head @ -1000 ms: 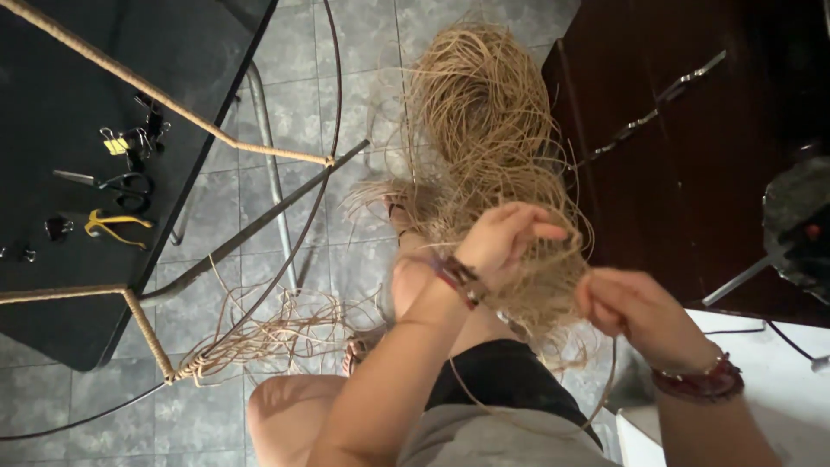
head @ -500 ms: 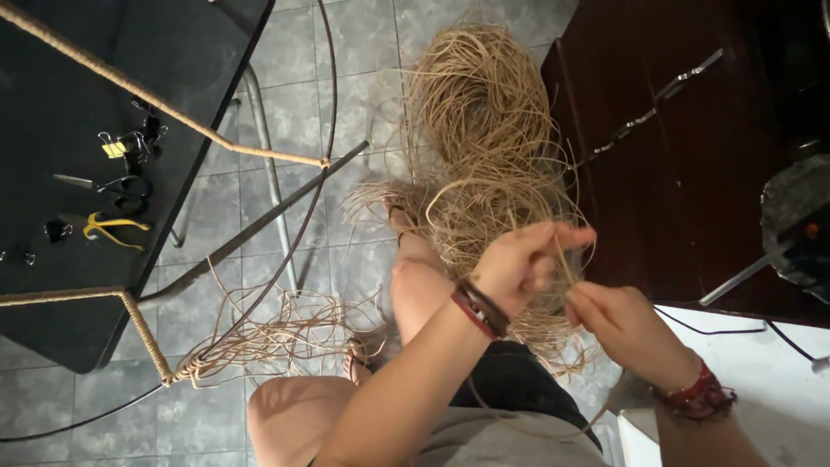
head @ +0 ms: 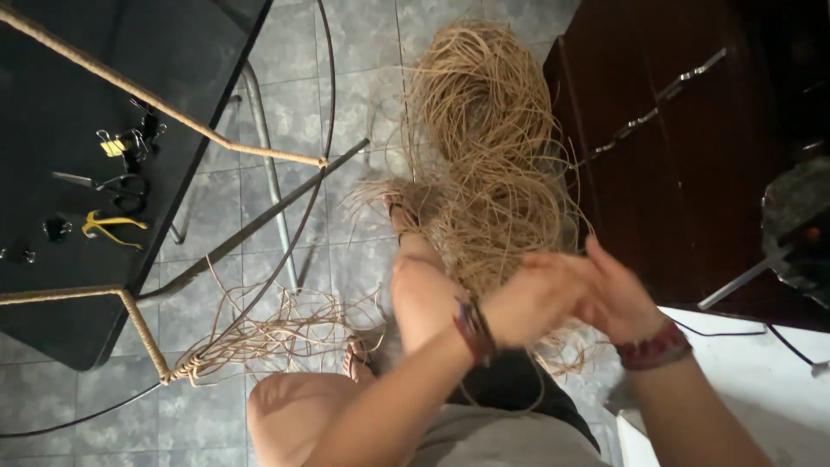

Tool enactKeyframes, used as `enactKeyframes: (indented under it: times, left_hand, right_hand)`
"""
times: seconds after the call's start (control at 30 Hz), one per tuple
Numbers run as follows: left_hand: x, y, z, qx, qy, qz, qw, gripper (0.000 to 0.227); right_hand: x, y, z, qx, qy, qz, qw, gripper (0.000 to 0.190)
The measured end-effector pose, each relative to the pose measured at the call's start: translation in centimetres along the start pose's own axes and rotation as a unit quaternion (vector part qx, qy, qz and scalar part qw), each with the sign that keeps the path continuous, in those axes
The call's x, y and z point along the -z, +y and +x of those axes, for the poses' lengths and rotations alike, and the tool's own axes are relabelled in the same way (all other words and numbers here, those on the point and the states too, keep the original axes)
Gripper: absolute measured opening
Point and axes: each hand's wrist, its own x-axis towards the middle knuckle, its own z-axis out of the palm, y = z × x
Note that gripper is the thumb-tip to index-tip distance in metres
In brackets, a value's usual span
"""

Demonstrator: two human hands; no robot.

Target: Weaving natural fibers onto a circular frame to create a decorative item

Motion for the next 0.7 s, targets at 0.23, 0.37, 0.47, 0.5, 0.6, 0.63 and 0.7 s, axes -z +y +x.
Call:
enactKeyframes:
  times: [0.23,0.37,0.47,0.5,0.6,0.63,0.7]
  left_hand:
    - [1.0,-3.4,-5.0,-0.059,-0.111,0.178,0.976,0.031]
    - [4.0,1.5,-1.1,0.014,-0.010,-0.133,0.991,0.053]
    - [5.0,2.4,1.8,0.097,0.017,-0.572,0.814,0.057]
    - [4.6,3.5,1.5,0.090,0.018,-0.571,0.816,0.057]
    - [2.4,4.4,0.2,-0.087,-0.011,-0.410,0.908,0.031]
    - [1.0,3.2,-0.3,-0.107,-0.072,-0.177,0.976,0.028]
    - [-0.2,1.7,-1.9,-0.124,-0.128,0.069,0.982,0.030]
  right_hand:
    - [1.9,-4.5,1.5,0.203,-0.020,0.290,0.935,0.031]
    - [0.7,-5.5,-4.1,0.315,0.117,-0.187,0.923,0.023]
    - [-0.2,-2.4,-3.9,0.184,-0.124,-0.221,0.950,0.039]
    - [-0.4,-1.6,-2.9,0.188,-0.124,-0.227,0.947,0.039]
    - [-0.6,-1.1,0.0,-0.014,-0.010,0.162,0.987,0.074]
    - [-0.2,-2.2,0.7,0.064,-0.179,0.289,0.938,0.072]
    - [1.5,-3.9,1.9,0.137,-0.343,0.396,0.841,0.073]
